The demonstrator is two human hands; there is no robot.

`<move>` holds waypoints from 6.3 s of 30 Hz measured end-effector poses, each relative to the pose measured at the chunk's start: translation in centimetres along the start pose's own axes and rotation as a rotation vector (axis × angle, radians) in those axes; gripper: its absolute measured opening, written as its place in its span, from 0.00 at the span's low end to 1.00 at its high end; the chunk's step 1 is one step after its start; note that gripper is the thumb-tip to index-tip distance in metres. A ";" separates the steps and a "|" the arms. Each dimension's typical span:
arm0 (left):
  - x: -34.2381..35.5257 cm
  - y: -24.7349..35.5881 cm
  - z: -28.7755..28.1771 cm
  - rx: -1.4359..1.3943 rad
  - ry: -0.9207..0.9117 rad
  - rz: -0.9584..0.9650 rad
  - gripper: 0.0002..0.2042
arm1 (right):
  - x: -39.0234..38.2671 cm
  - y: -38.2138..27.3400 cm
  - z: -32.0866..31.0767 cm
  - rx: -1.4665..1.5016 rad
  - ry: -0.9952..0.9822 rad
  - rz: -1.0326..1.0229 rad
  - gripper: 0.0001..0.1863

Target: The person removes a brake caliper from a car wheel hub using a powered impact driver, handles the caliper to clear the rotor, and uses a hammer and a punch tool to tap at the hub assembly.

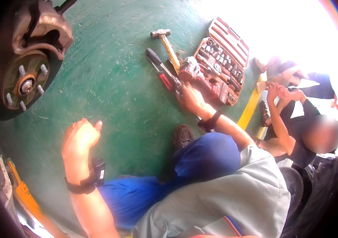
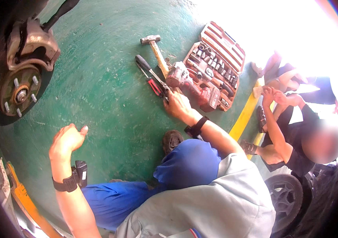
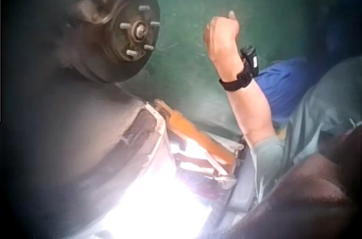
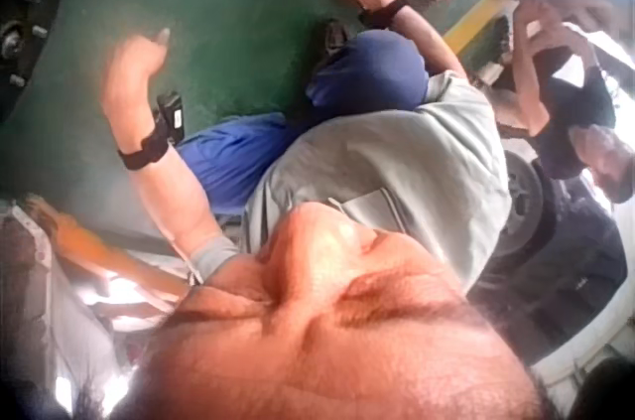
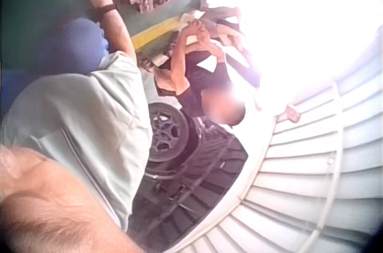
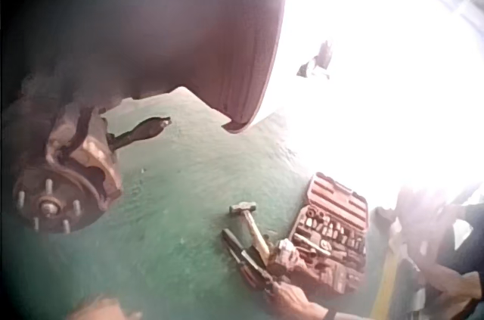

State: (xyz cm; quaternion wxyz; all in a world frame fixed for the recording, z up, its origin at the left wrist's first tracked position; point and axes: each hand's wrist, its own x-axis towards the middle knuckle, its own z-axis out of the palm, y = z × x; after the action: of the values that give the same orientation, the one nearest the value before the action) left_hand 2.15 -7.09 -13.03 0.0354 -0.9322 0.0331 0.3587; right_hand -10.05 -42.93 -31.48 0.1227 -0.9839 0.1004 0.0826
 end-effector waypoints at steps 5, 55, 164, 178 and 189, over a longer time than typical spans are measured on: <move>0.6 0.7 -0.2 0.056 -0.143 -0.059 0.28 | -1.1 -0.7 0.7 0.092 -0.076 0.086 0.19; 3.1 2.4 2.4 0.104 -0.063 0.011 0.26 | -6.4 -0.4 3.6 0.051 -0.138 0.164 0.15; -2.4 4.7 -0.5 0.060 0.094 0.056 0.24 | 6.5 -8.1 6.1 1.115 -0.372 0.047 0.27; -3.6 0.4 0.7 0.058 0.067 -0.040 0.24 | 3.4 -3.7 0.9 1.724 -0.235 0.713 0.11; -3.7 0.6 0.7 0.037 0.080 0.012 0.23 | 0.0 3.1 2.1 0.698 -0.031 0.547 0.26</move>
State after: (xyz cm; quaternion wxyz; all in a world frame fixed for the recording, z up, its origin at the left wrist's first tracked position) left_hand -1.11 -7.51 -11.10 0.0489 -0.9448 0.0467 0.3205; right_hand -11.06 -45.31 -34.19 0.4226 -0.8195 0.3770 0.0879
